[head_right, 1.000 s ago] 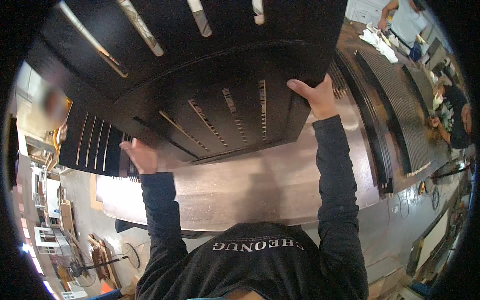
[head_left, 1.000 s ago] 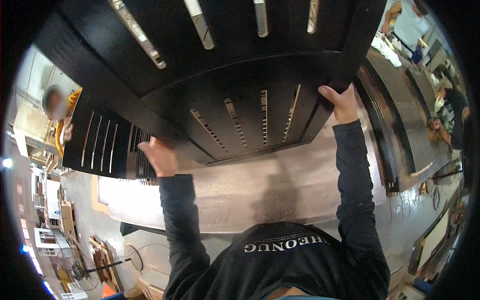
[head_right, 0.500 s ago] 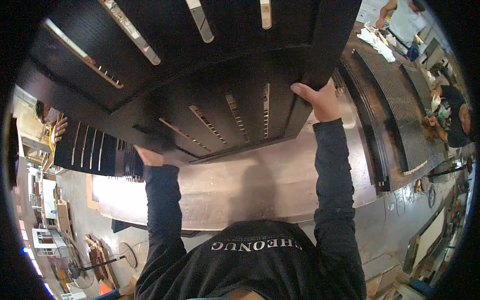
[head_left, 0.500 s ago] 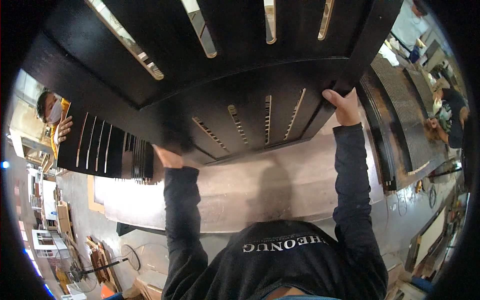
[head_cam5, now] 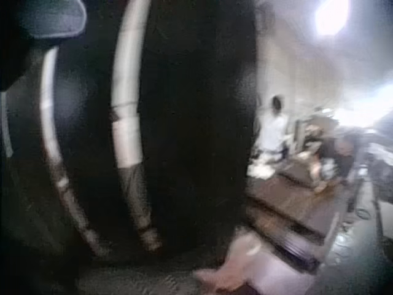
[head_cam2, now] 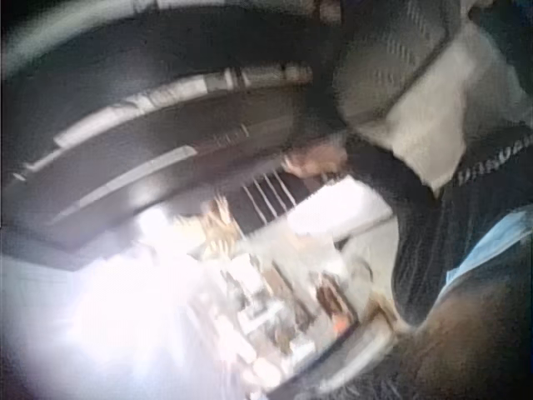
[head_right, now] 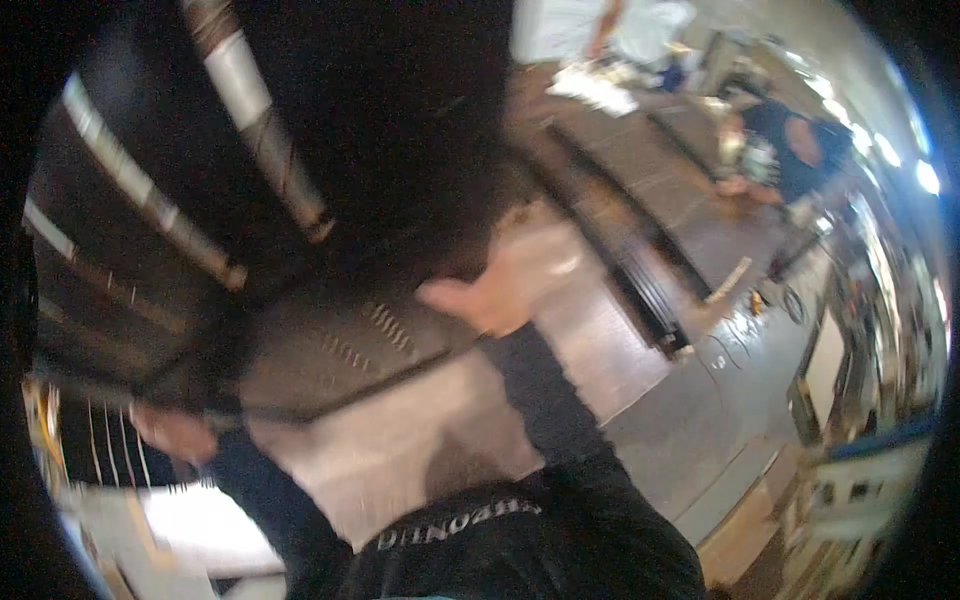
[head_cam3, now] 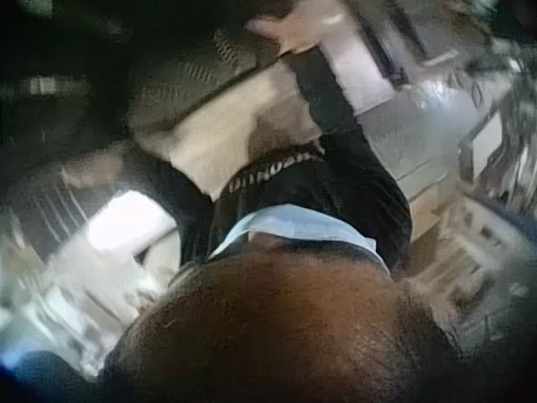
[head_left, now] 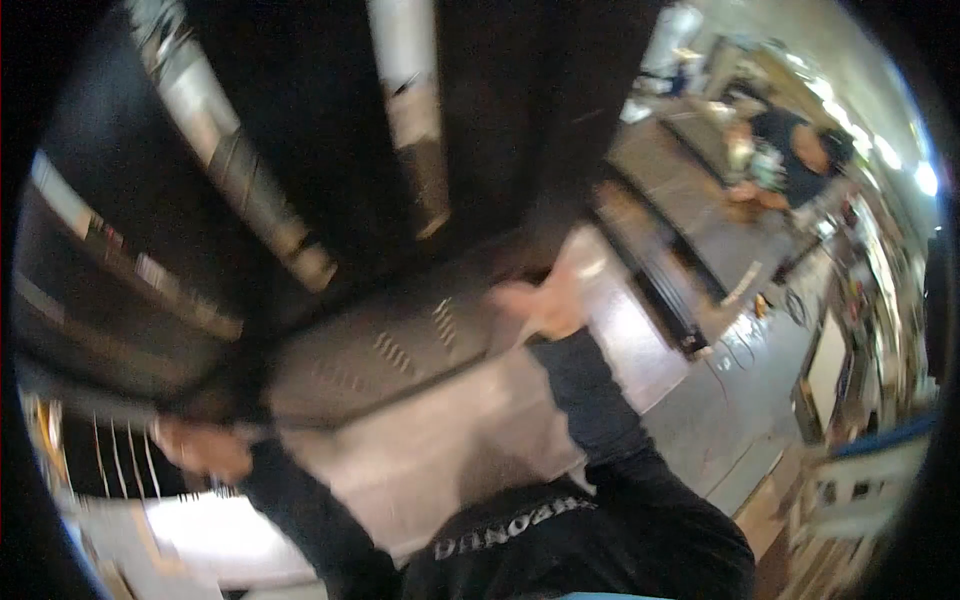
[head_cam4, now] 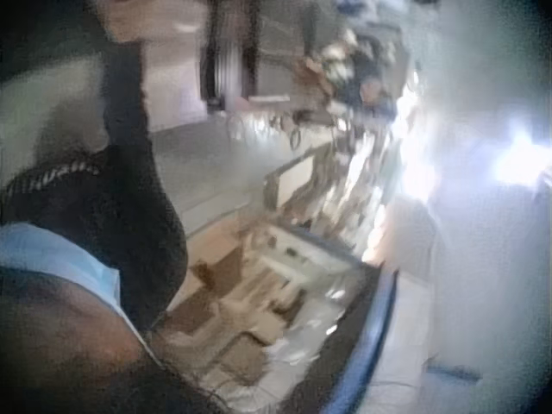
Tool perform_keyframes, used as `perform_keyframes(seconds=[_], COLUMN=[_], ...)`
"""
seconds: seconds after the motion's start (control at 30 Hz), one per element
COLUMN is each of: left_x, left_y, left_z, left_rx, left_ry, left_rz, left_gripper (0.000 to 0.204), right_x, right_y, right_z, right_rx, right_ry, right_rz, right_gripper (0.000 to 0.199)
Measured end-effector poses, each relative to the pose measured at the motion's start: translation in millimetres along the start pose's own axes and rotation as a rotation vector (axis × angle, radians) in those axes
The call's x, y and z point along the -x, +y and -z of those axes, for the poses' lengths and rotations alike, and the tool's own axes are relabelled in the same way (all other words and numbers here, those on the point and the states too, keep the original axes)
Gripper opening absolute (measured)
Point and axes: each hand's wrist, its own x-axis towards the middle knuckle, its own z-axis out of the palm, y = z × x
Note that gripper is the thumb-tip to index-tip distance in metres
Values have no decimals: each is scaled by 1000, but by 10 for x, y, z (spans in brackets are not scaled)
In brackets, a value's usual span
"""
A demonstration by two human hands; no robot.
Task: The person slides several wooden slats into the pre-cut grooves of a large black wooden panel. They handle the slats individually, align them, and push them into place by hand on a workbench.
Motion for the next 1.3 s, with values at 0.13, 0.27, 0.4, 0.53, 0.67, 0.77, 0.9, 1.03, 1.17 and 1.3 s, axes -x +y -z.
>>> perform_keyframes(seconds=[0.13,0.27,0.4,0.53,0.67,0.77,0.9,1.03,1.17,1.3], left_x=[-18,-195,-140,-21,-72,-167,-203,-112,-109,82], left_y=[-6,519,422,615,460,214,286,50,857,115], left_z=[163,331,471,615,700,778,777,795,726,493], left_rx=[140,54,-141,31,142,103,139,266,331,192], left_ry=[-230,-94,-136,-46,-196,-232,70,3,-68,-97], left_rz=[362,378,479,338,220,240,499,490,235,266], left_gripper=[71,68,65,56,60,63,62,58,54,56], right_x=[-28,-17,-138,-189,-111,-56,-45,63,264,174], right_y=[-426,-457,-229,-319,-601,-614,-1072,-1022,-513,-427], right_z=[18,45,180,213,147,18,-35,42,243,493], right_rx=[-244,-575,-465,-437,-416,-208,-286,-297,-491,-434], right_ry=[-258,-213,-205,-298,-286,-225,-315,-222,-235,-199], right_rz=[-223,-116,-174,-218,-232,-92,108,84,-264,-175], right_gripper=[67,64,60,57,61,71,73,70,65,66])
